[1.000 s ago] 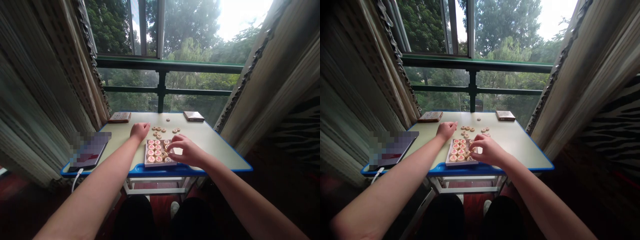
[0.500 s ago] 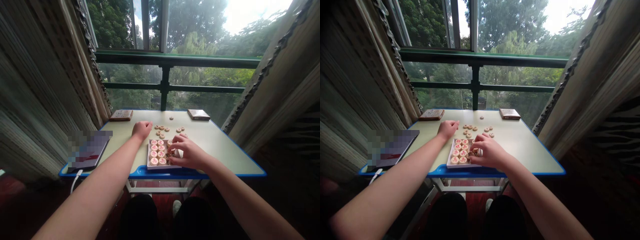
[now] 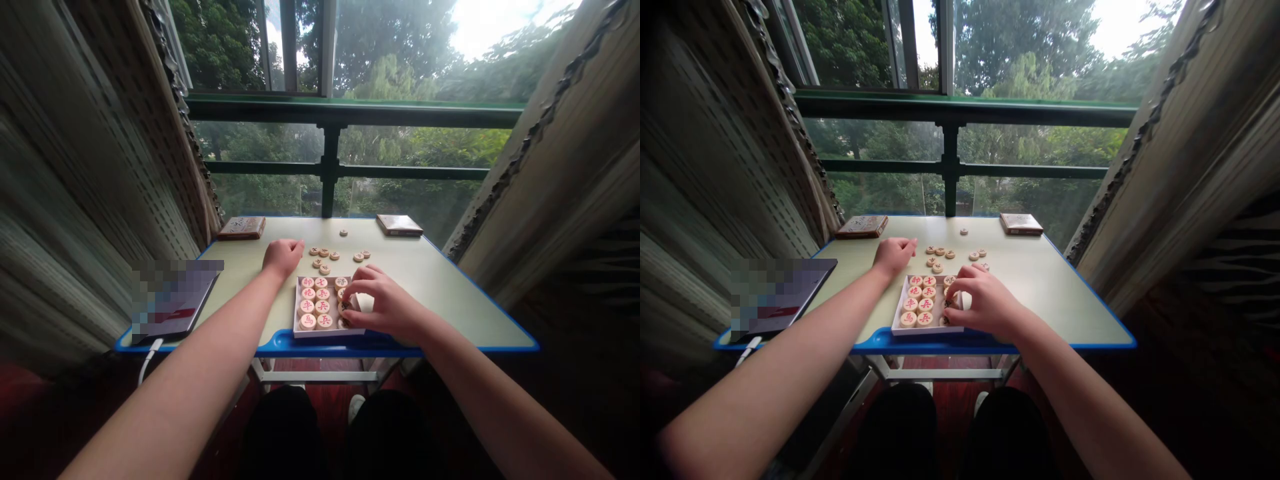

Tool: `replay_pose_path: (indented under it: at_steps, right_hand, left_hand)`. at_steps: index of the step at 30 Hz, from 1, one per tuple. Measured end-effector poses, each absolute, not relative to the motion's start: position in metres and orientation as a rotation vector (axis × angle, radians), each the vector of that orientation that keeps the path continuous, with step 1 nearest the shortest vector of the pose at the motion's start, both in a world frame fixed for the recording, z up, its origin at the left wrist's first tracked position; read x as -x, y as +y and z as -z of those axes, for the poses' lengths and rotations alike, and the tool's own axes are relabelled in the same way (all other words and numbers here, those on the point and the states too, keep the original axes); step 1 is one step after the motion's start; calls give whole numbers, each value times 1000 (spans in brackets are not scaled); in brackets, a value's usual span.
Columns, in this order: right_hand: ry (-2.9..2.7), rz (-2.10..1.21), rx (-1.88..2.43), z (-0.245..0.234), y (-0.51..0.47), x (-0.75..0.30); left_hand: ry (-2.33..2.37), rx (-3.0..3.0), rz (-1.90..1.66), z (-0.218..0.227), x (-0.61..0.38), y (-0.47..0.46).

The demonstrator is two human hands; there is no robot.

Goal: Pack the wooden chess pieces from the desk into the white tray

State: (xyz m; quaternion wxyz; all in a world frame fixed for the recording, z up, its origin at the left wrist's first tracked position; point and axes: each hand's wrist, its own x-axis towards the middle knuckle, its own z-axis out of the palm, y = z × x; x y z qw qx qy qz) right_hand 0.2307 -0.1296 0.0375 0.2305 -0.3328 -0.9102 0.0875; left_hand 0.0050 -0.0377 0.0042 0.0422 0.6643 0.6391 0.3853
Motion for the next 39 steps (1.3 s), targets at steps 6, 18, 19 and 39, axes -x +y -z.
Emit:
replay_pose_path:
  at_steps: [6, 18, 19, 39]
  right_hand:
    - [-2503, -205, 905, -38, -131, -234]
    - [-2456, -196, 867, -37, -134, -237]
    - [-2451, -210, 835, -38, -134, -237]
    - [-2559, -360, 616, -40, -141, -239]
  left_hand:
    - [1964, -2036, -1195, -3, -4, -37]
    - [1955, -2027, -1212, -2, -4, -36]
    - [1956, -2024, -1213, -2, -4, -36]
    - [1975, -1997, -1170, -4, -5, -38]
